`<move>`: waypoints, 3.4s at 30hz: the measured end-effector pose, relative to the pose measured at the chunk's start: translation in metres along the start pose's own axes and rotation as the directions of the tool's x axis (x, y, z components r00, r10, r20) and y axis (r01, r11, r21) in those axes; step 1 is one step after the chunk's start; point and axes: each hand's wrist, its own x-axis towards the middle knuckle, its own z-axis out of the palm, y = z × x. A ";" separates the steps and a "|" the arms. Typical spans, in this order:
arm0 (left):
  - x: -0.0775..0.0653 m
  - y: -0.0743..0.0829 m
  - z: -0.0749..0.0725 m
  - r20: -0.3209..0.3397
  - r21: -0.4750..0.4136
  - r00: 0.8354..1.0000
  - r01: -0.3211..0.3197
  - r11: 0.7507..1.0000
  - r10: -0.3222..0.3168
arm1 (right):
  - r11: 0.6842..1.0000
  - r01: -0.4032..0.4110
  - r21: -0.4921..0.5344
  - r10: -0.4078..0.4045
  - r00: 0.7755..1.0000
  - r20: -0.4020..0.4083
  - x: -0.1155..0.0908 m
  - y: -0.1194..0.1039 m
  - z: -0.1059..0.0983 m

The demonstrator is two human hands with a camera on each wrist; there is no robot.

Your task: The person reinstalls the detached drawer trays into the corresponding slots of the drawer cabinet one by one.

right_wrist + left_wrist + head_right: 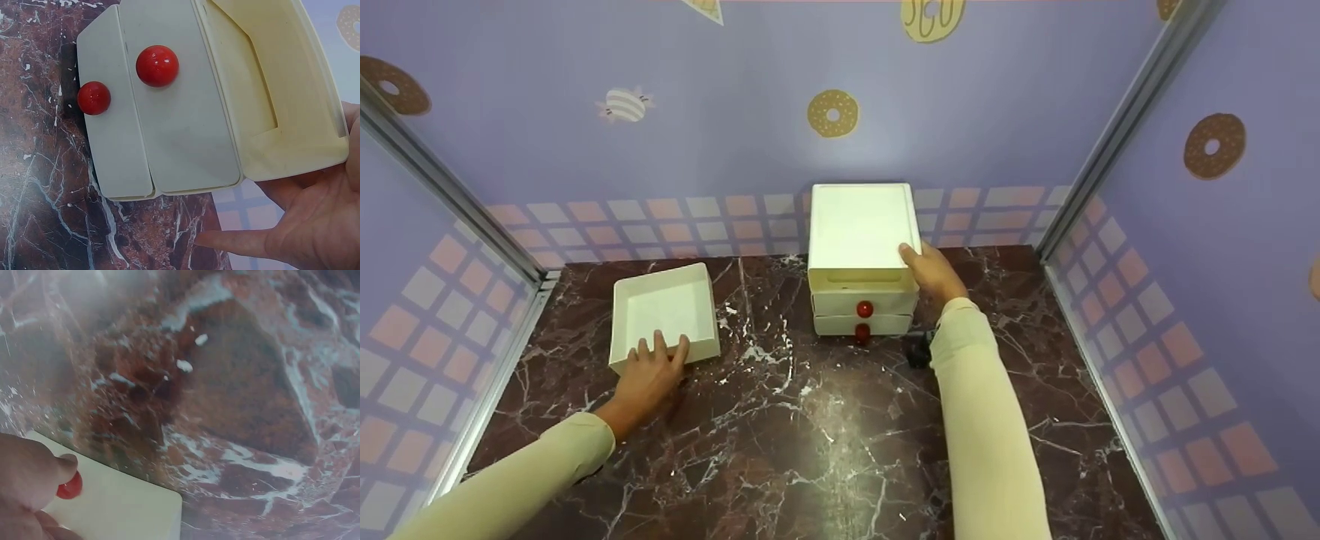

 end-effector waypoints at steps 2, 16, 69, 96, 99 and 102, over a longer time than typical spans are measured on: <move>0.001 -0.002 0.002 0.005 -0.001 1.000 -0.015 1.000 0.015 | 1.000 -0.002 0.023 0.002 1.000 0.005 0.000 0.000 0.000; 0.023 0.021 -0.012 0.001 0.005 0.998 -0.055 0.998 0.055 | 1.000 0.009 0.030 -0.010 1.000 0.009 0.002 0.000 -0.001; 0.043 0.242 -0.197 0.337 -0.077 0.796 -0.509 0.857 0.503 | 1.000 -0.019 0.003 0.019 1.000 -0.002 0.010 0.008 -0.007; 0.077 0.237 -0.218 0.052 0.114 0.873 -0.487 0.866 0.485 | 0.991 -0.023 -0.133 0.018 0.999 -0.036 0.028 0.029 -0.011; 0.080 0.238 -0.219 0.041 0.110 0.879 -0.477 0.872 0.475 | 0.989 -0.024 -0.146 0.018 0.999 -0.040 0.029 0.029 -0.011; 0.081 0.240 -0.220 0.006 0.105 0.893 -0.448 0.888 0.449 | 0.986 -0.039 -0.160 0.032 0.999 -0.042 0.029 0.029 -0.012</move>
